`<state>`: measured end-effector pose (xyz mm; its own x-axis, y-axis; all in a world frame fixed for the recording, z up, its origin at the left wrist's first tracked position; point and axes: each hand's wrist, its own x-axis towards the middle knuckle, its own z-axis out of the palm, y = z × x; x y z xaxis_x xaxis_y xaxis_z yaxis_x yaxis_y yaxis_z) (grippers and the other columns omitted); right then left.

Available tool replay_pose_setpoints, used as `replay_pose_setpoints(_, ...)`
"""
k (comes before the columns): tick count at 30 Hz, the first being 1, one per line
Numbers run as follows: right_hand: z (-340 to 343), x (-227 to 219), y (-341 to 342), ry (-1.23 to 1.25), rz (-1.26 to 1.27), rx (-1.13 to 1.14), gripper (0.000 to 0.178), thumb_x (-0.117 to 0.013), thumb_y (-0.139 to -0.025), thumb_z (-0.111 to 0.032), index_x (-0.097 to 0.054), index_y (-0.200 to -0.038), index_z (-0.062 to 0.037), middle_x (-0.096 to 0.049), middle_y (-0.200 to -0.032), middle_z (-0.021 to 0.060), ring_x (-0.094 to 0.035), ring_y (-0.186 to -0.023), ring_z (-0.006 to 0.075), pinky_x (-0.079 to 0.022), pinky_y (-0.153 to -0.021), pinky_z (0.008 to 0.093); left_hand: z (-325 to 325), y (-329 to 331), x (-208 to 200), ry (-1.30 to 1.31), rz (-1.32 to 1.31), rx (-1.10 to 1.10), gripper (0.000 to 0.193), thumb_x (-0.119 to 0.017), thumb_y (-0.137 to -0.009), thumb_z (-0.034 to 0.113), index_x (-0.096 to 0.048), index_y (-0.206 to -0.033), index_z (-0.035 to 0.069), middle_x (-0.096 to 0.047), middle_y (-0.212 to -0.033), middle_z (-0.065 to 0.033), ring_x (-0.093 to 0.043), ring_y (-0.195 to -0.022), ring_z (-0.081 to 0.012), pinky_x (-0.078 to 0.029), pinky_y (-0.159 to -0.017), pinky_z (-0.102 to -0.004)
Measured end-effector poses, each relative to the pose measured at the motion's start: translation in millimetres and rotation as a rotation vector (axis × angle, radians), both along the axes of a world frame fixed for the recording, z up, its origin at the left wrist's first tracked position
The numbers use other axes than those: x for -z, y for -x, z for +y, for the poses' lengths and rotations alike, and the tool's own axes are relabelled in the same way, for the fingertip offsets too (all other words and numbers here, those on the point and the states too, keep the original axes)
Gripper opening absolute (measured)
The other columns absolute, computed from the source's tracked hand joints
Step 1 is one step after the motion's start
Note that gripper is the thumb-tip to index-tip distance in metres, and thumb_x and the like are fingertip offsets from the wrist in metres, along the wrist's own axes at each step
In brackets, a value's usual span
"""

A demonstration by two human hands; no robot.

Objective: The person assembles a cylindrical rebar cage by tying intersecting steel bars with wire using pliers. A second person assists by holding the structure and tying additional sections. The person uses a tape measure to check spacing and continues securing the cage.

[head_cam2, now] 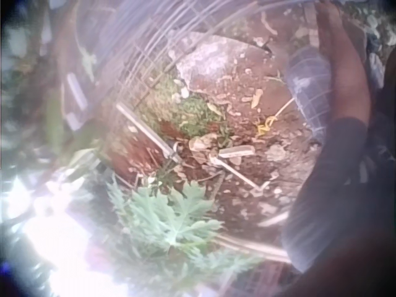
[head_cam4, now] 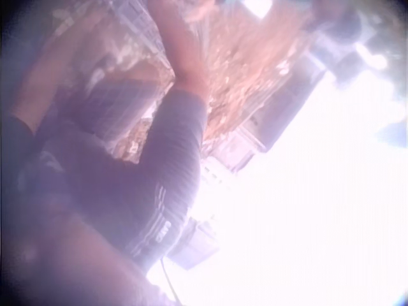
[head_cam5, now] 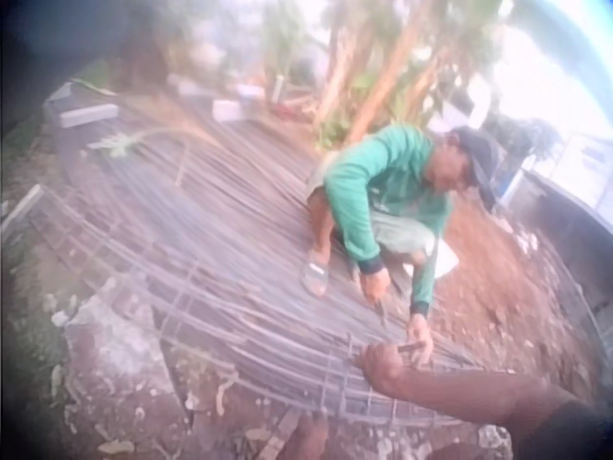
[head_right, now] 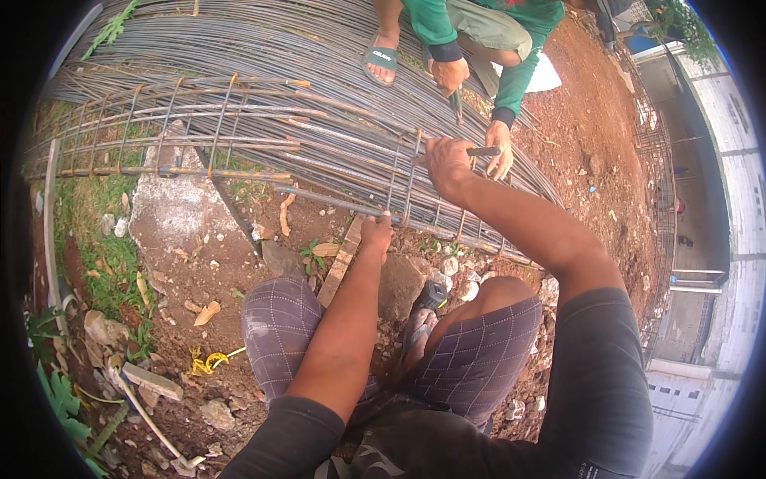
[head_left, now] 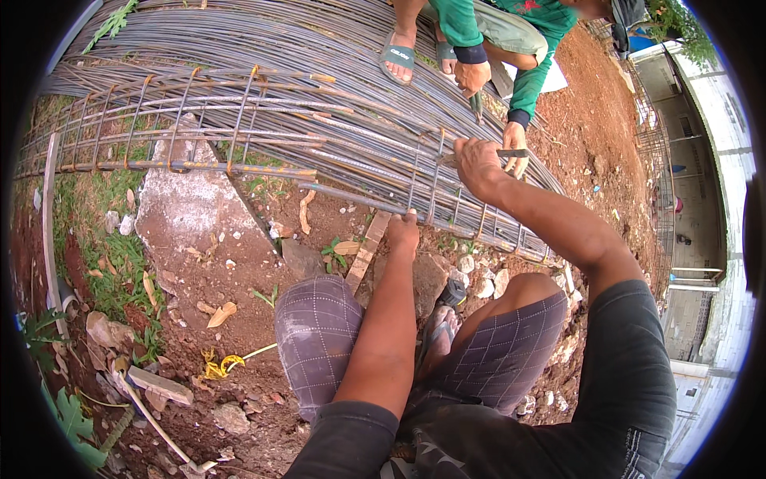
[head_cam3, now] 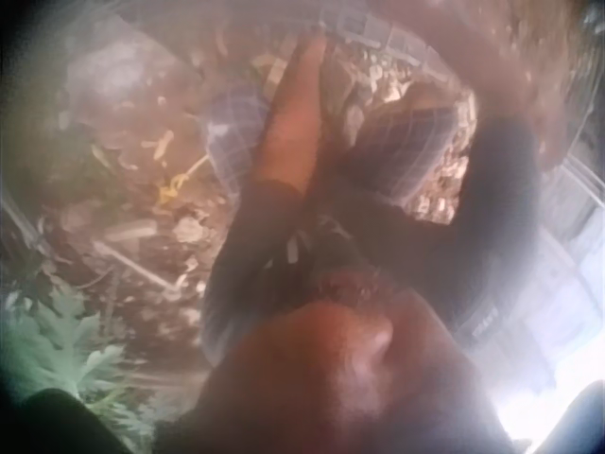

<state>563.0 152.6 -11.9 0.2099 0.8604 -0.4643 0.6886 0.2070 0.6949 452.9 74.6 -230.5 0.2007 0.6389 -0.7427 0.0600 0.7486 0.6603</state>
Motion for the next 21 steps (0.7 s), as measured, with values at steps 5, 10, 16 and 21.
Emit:
replay_pose_setpoints(5, -20.7, 4.0, -37.4, 0.100, 0.409, 0.580, 0.032, -0.050, -0.089, -0.018, -0.064, -0.110, 0.0019, -0.064, -0.114, 0.0206, -0.063, -0.107, 0.0332, -0.052, -0.084, 0.0452, 10.1, 12.2, -27.3, 0.097, -0.164, 0.114, 0.052, -0.054, -0.096, 0.032, -0.041, -0.129, -0.006, -0.056, -0.122, -0.0149, -0.060, -0.105, -0.0261, -0.047, -0.085, -0.0406)
replay_pose_setpoints(10, -83.4, 65.9, -63.8, 0.120, 0.755, 0.847, 0.039, -0.045, -0.084, -0.018, -0.062, -0.104, 0.0110, -0.062, -0.105, 0.0317, -0.061, -0.104, 0.0398, -0.047, -0.091, 0.0433, 5.2, 1.9, 1.4, 0.040, -0.069, 0.057, 0.045, -0.054, -0.097, 0.030, -0.044, -0.123, -0.006, -0.056, -0.121, -0.0163, -0.059, -0.112, -0.0284, -0.047, -0.084, -0.0436)
replay_pose_setpoints(16, -99.9, 37.3, -67.5, -0.066, 0.631, 0.629, 0.033, -0.049, -0.083, -0.008, -0.050, -0.111, 0.0100, -0.064, -0.100, 0.0303, -0.064, -0.096, 0.0410, -0.050, -0.081, 0.0452, 1.9, 19.7, -22.1, 0.165, -0.100, 0.104, 0.040, -0.054, -0.097, 0.030, -0.047, -0.117, -0.004, -0.059, -0.115, -0.0153, -0.060, -0.110, -0.0283, -0.049, -0.078, -0.0405)
replay_pose_setpoints(21, -70.4, 2.6, -62.1, -0.149, 0.669, 0.526, 0.026, -0.046, -0.087, -0.006, -0.047, -0.110, 0.0064, -0.064, -0.094, 0.0288, -0.063, -0.095, 0.0415, -0.049, -0.081, 0.0473, 4.4, 19.0, -41.1, 0.114, -0.125, 0.107, 0.039, -0.053, -0.097, 0.032, -0.051, -0.111, -0.005, -0.060, -0.113, -0.0142, -0.060, -0.112, -0.0282, -0.049, -0.073, -0.0385)
